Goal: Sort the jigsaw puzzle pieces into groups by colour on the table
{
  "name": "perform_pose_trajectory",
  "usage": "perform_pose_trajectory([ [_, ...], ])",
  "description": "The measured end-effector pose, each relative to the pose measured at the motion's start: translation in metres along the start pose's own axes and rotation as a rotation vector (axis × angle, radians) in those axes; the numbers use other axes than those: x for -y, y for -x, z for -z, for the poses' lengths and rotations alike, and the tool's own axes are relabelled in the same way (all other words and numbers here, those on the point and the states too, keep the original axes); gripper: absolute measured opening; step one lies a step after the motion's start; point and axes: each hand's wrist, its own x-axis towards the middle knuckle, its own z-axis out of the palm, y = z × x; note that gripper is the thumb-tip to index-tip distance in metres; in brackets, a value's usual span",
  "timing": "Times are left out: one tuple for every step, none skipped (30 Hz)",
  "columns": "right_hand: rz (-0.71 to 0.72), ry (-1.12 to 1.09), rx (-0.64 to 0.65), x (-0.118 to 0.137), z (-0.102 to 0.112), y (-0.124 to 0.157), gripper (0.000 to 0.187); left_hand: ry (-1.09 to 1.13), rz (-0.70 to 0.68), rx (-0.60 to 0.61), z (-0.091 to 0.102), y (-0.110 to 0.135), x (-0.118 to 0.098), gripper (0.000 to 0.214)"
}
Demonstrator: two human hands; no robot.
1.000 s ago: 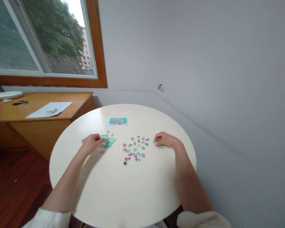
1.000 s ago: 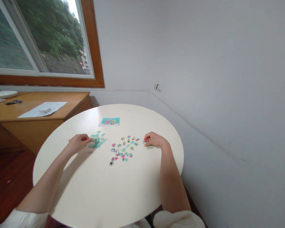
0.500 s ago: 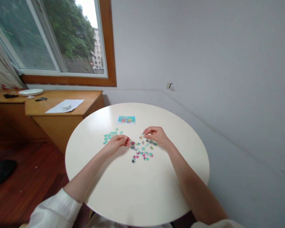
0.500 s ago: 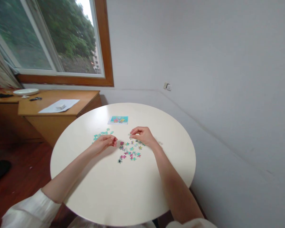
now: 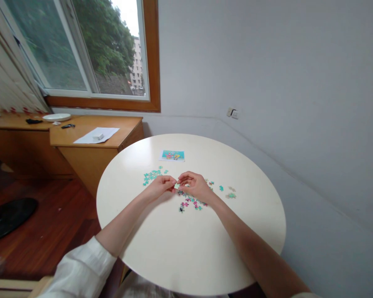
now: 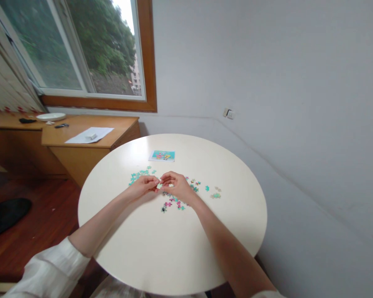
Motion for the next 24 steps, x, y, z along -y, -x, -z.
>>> perform_pose_trajectory([
  [0.002,-0.009,-0.002,-0.0001,0.0005,-0.0002,0.033,0.015,0.005,0.002,-0.0001,0.0002,-0.0008,0.037],
  [0.003,-0.014,-0.004,-0.0004,0.001,-0.0005,0.035,0.031,0.012,0.004,-0.0003,0.0003,-0.0014,0.038],
  [0.005,-0.017,-0.006,-0.001,0.0016,-0.0009,0.036,0.046,0.02,0.006,-0.0004,0.0004,-0.0018,0.039],
  [0.007,-0.018,-0.008,-0.0019,0.0021,-0.0013,0.036,0.057,0.029,0.007,-0.0004,0.0004,-0.0021,0.04],
  [0.009,-0.02,-0.008,-0.0031,0.0026,-0.0017,0.036,0.065,0.033,0.009,-0.0004,0.0004,-0.0021,0.04],
  [0.011,-0.023,-0.007,-0.0045,0.003,-0.002,0.036,0.067,0.034,0.013,-0.0002,0.0004,-0.0019,0.04],
  [0.014,-0.026,-0.006,-0.0058,0.0034,-0.0024,0.036,0.064,0.029,0.018,0.0,0.0003,-0.0015,0.04],
  [0.017,-0.03,-0.005,-0.007,0.0036,-0.0026,0.036,0.054,0.021,0.024,0.0003,0.0003,-0.0011,0.039],
  [0.02,-0.034,-0.004,-0.0078,0.0037,-0.0028,0.035,0.04,0.013,0.029,0.0007,0.0002,-0.0007,0.037],
  [0.022,-0.037,-0.002,-0.0082,0.0038,-0.0028,0.034,0.024,0.008,0.033,0.0011,0.0002,-0.0003,0.036],
  [0.024,-0.039,0.0,-0.0083,0.0038,-0.0027,0.034,0.011,0.004,0.036,0.0015,0.0002,-0.0001,0.035],
  [0.024,-0.04,0.004,-0.008,0.0038,-0.0025,0.033,0.002,0.005,0.038,0.0019,0.0001,0.0001,0.034],
  [0.023,-0.039,0.008,-0.0075,0.0038,-0.0023,0.032,-0.001,0.007,0.038,0.0022,0.0,0.0001,0.034],
  [0.021,-0.039,0.01,-0.0069,0.0039,-0.0021,0.032,0.0,0.011,0.037,0.0024,-0.0002,0.0001,0.033],
  [0.019,-0.039,0.011,-0.0065,0.004,-0.0019,0.032,0.003,0.014,0.037,0.0026,-0.0004,0.0,0.033],
  [0.018,-0.039,0.01,-0.0063,0.0042,-0.0019,0.032,0.006,0.016,0.035,0.0029,-0.0006,-0.0001,0.032],
  [0.016,-0.039,0.009,-0.0063,0.0044,-0.0019,0.032,0.005,0.016,0.033,0.0031,-0.0008,0.0,0.032],
  [0.016,-0.038,0.006,-0.0065,0.0045,-0.0019,0.032,-0.002,0.013,0.035,0.0034,-0.001,0.0001,0.031],
  [0.015,-0.038,0.004,-0.0069,0.0044,-0.002,0.032,-0.014,0.007,0.038,0.0038,-0.0012,0.0004,0.03],
  [0.014,-0.038,0.002,-0.0073,0.0043,-0.0021,0.032,-0.032,-0.002,0.044,0.0043,-0.0013,0.0008,0.03],
  [0.014,-0.038,-0.001,-0.0074,0.004,-0.0021,0.032,-0.055,-0.014,0.047,0.0048,-0.0013,0.0013,0.029],
  [0.013,-0.037,0.0,-0.0072,0.0036,-0.002,0.032,-0.082,-0.027,0.049,0.0053,-0.0013,0.0018,0.029],
  [0.012,-0.032,0.002,-0.0066,0.0032,-0.0018,0.032,-0.112,-0.039,0.046,0.0056,-0.0013,0.0021,0.028],
  [0.012,-0.021,0.002,-0.0053,0.003,-0.0015,0.032,-0.141,-0.051,0.037,0.0057,-0.0012,0.0022,0.028],
])
